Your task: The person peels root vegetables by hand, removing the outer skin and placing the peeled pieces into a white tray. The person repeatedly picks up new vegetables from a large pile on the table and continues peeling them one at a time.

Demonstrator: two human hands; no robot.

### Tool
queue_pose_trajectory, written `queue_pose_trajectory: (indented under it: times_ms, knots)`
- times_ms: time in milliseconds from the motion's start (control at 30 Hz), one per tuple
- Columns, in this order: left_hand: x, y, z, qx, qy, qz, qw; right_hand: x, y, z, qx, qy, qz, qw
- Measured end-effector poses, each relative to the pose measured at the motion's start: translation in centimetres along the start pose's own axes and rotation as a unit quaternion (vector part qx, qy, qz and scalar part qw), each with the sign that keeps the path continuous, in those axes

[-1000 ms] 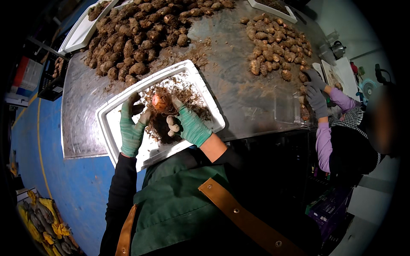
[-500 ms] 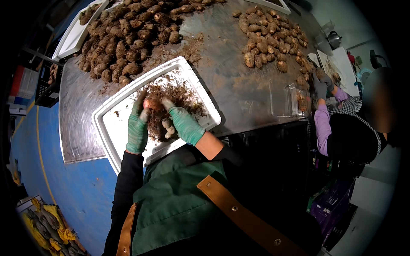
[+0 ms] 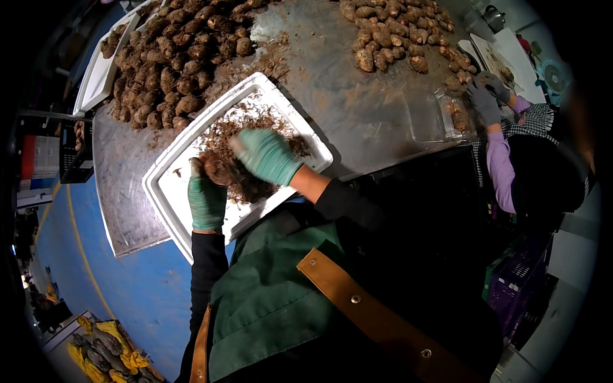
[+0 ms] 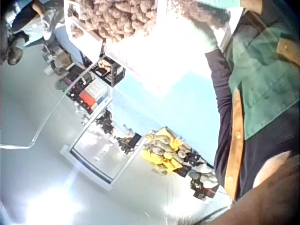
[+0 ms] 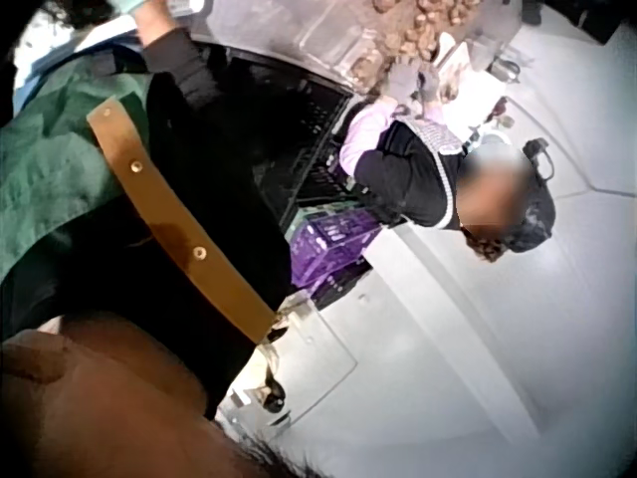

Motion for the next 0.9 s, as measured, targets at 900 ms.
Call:
queue_pose_trajectory:
  times_ms: [900]
  knots:
    - [2.6,-0.1,-0.3,-0.009,-0.083,-0.099,0.992,0.6,-1.5,2.0,-0.153,-0.099,-0.307,0.934]
Point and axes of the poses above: each hand's wrist, its own z-axis away from the middle knuckle, its own y-axis out of the back of the hand, x = y × z, the point moved 7 cm from there along -z, towards the middle knuckle, and after that the axes turned 9 degrees about -y, right-handed, at the moved point
